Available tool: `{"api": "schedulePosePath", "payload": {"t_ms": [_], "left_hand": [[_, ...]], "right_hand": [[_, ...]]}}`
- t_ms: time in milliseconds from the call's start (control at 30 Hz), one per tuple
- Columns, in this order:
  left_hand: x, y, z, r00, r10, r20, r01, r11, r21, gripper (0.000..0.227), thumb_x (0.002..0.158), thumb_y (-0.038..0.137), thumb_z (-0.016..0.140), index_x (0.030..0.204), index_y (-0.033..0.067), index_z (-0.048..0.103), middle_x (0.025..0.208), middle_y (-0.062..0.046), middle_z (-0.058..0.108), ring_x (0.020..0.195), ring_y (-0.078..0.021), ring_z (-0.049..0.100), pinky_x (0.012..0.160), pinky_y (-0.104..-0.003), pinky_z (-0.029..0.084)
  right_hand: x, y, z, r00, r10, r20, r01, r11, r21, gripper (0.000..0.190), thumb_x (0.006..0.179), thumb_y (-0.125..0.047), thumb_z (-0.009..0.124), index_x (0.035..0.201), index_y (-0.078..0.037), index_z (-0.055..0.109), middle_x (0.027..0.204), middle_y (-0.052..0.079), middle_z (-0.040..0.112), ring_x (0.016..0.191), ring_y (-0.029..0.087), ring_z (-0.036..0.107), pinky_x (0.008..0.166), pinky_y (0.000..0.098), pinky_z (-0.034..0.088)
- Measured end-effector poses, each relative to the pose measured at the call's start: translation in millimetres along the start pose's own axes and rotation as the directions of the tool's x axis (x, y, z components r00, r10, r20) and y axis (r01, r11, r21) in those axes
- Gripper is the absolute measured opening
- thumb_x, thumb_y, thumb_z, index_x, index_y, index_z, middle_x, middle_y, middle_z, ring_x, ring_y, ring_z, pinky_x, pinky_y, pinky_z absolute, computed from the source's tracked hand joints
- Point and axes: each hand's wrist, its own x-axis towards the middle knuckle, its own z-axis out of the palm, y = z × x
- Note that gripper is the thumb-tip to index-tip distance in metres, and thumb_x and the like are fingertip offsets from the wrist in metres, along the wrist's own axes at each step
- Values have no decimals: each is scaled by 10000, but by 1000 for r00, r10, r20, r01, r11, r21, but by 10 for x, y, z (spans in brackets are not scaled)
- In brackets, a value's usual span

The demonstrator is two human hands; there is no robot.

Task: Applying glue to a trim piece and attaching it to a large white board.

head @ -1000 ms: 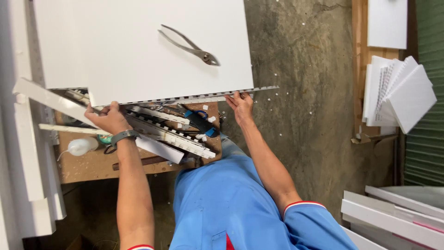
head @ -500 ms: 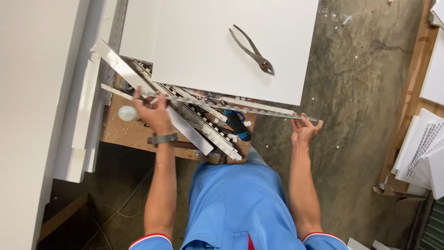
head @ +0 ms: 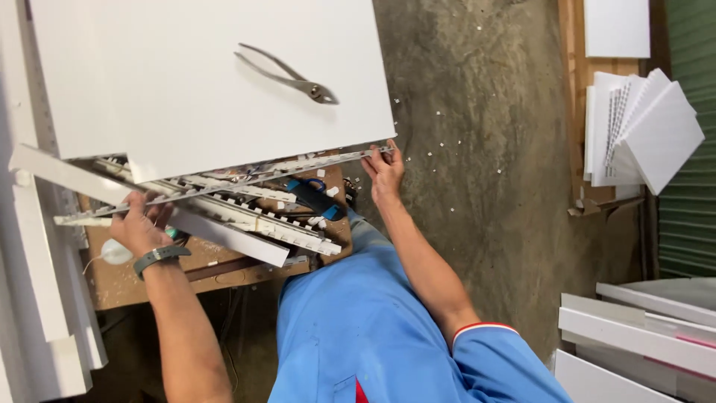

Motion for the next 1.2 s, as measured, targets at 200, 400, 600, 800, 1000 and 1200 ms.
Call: {"api": "schedulePosePath", "payload": {"t_ms": [200,400,600,800,1000,1200], "left_hand": [[135,-48,92,999,17,-29,-12,987,162,157,1014,125,737,1057,5,645,1008,-138,742,768,-199,773,615,-295,674],[127,-122,180,998,-18,-63,30,982,186,341,1000,144,734,1128,-48,483,988,-181,714,732,-279,785,580,-379,676],[71,-139,155,998,12,-55,-2,985,170,419,1010,156,721,1187,-39,396,1060,-213,676,764,-304,786,603,-398,664],[395,-463,-172,994,91,-60,-80,981,174,438,1034,121,721,1217,5,342,1134,-198,679,920,-268,819,680,-346,700],[61,-128,51,998,-36,-56,46,981,187,422,1006,79,670,1234,27,318,1094,-187,656,819,-223,772,612,-292,648],[242,-413,98,999,-46,22,40,975,217,328,964,56,710,1211,2,501,925,-71,674,689,-132,672,536,-266,573]], "right_hand": [[44,47,135,994,-100,-47,96,993,-72,498,981,-71,664,1444,-32,485,1141,88,676,918,201,724,803,348,653],[72,-22,204,990,-95,-101,88,993,-75,560,953,-78,692,1458,-85,449,1128,83,683,862,168,701,768,337,643],[77,-18,218,990,-109,-89,100,990,-101,551,952,-65,686,1462,-64,478,1081,80,680,847,176,706,763,354,661],[132,12,208,989,-114,-93,102,987,-124,501,969,-42,668,1442,-30,502,1063,67,687,849,173,706,765,355,658],[79,-67,284,990,-124,-67,112,981,-156,498,964,-36,664,1442,-54,523,1045,62,703,848,166,704,777,350,657],[268,74,108,992,-92,-89,80,988,-130,359,943,-27,686,1282,-89,584,1019,62,672,865,185,696,787,367,666]]}}
